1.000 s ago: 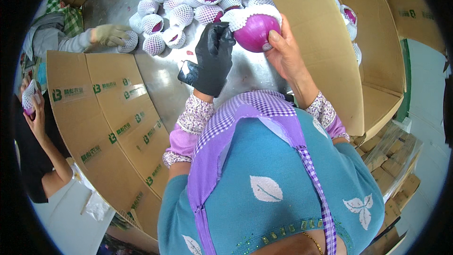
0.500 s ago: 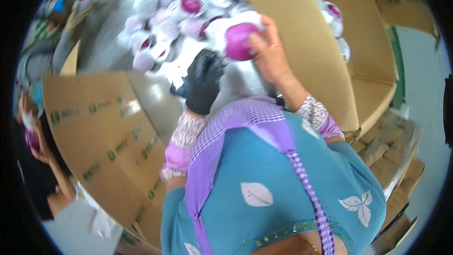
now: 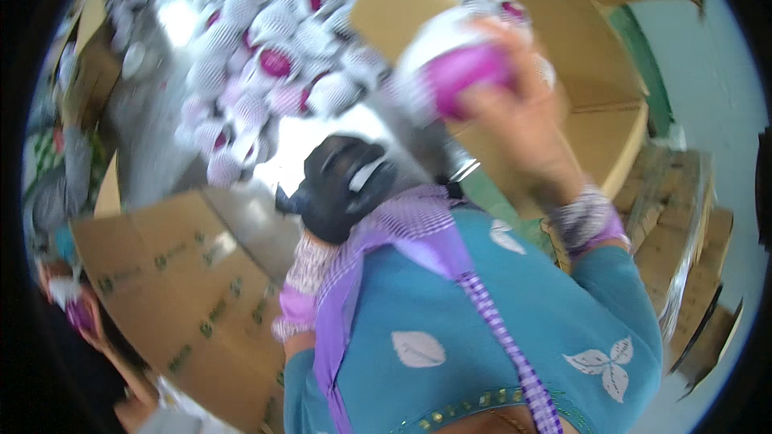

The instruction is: The person packs purple fruits into protective foam mesh sleeves and then places the sleeved fruits into a cardboard box.

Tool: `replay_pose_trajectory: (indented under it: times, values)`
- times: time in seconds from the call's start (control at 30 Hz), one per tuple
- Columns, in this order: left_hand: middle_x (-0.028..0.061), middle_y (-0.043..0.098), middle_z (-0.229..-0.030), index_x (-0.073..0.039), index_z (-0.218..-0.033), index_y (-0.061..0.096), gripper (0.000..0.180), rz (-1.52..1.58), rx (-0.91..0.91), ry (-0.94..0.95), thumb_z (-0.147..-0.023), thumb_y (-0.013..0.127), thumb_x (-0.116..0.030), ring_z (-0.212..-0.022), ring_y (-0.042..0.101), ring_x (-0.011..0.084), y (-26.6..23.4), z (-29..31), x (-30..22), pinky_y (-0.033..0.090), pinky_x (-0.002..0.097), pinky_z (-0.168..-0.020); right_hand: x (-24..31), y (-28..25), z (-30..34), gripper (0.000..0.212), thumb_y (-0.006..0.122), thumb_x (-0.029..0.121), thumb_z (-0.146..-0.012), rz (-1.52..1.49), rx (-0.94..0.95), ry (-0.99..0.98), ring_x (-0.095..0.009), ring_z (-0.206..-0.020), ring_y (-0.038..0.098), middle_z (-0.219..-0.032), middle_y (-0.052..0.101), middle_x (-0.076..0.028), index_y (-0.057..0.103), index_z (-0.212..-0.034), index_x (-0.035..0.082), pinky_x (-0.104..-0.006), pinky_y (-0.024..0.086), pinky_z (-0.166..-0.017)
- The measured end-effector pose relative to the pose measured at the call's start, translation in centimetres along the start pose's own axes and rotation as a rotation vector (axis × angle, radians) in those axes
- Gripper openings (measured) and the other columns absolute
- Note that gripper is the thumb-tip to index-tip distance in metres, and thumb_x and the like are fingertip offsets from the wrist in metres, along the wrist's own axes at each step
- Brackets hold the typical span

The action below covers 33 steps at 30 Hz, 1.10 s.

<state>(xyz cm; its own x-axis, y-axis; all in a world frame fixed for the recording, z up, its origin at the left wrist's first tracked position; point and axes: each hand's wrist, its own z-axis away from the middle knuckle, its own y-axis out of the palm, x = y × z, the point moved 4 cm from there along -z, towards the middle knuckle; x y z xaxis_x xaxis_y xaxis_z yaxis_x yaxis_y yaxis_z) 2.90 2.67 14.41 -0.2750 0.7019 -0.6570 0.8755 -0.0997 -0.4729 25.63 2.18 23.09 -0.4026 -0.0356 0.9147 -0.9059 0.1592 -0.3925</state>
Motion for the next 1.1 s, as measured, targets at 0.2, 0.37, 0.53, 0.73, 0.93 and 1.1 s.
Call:
replay_pose_trajectory:
  times: [0.2, 0.37, 0.53, 0.73, 0.93, 1.1]
  values:
    - [0.0124, 0.061, -0.108, -0.005, -0.124, 0.061, 0.041, -0.055, -0.114, -0.605, -0.086, 0.073, -0.014, -0.089, 0.065, 0.0216, 0.5, 5.1, 9.8, 0.054, 0.0323, -0.075, -11.7, -14.5, -5.6, 0.046, 0.068, 0.027, -0.094, 0.059, -0.111, 0.195, -0.022, -0.108, 0.065, -0.126, 0.061, -0.010, 0.056, -0.136, 0.013, -0.0358, 0.057, -0.089]
    - [0.0116, 0.047, -0.146, -0.017, -0.144, 0.049, 0.072, -0.521, 0.124, -0.276, -0.078, 0.075, -0.026, -0.132, 0.045, 0.0352, 4.4, 4.0, 12.4, 0.038, 0.0499, -0.108, -31.9, -19.0, -5.0, 0.057, 0.073, 0.030, -0.090, 0.464, 0.235, 0.367, -0.027, -0.113, 0.062, -0.130, 0.059, -0.017, 0.053, -0.139, 0.009, -0.0400, 0.052, -0.095]
    - [0.0149, 0.041, -0.150, -0.023, -0.153, 0.037, 0.082, -0.891, 0.275, -0.156, -0.078, 0.071, -0.022, -0.137, 0.041, 0.0370, 10.1, 3.4, 18.0, 0.034, 0.0537, -0.110, -29.0, -17.6, -6.7, 0.059, 0.072, 0.027, -0.090, 0.794, 0.323, 0.300, -0.033, -0.121, 0.056, -0.132, 0.057, -0.021, 0.051, -0.141, 0.008, -0.0430, 0.045, -0.104]
    - [0.0187, 0.054, -0.128, -0.011, -0.150, 0.039, 0.083, -0.479, 0.075, -0.379, -0.078, 0.075, -0.034, -0.117, 0.052, 0.0370, 6.6, 3.5, 17.9, 0.042, 0.0474, -0.101, -3.4, -5.9, -2.6, 0.046, 0.068, 0.018, -0.092, 0.490, 0.022, -0.228, -0.026, -0.118, 0.059, -0.130, 0.059, -0.014, 0.058, -0.134, 0.005, -0.0378, 0.047, -0.100]
    - [0.0163, 0.053, -0.140, -0.001, -0.145, 0.040, 0.046, 1.413, -0.345, -0.818, -0.108, 0.036, -0.029, -0.129, 0.054, 0.0262, 6.0, 8.0, 16.1, 0.045, 0.0381, -0.108, -5.9, 8.7, 1.7, 0.058, 0.075, 0.016, -0.084, 0.016, 0.256, -0.166, -0.025, -0.112, 0.057, -0.123, 0.054, -0.012, 0.053, -0.136, 0.006, -0.0374, 0.050, -0.091]
    - [0.0129, 0.047, -0.145, -0.003, -0.152, 0.030, 0.052, 0.989, -0.162, -0.726, -0.109, 0.035, -0.032, -0.130, 0.052, 0.0222, 3.9, 7.3, 9.8, 0.045, 0.0359, -0.107, -10.3, 14.6, 1.6, 0.048, 0.073, 0.020, -0.090, -0.029, 0.219, -0.170, -0.022, -0.103, 0.061, -0.122, 0.052, -0.013, 0.053, -0.131, 0.005, -0.0314, 0.057, -0.073]
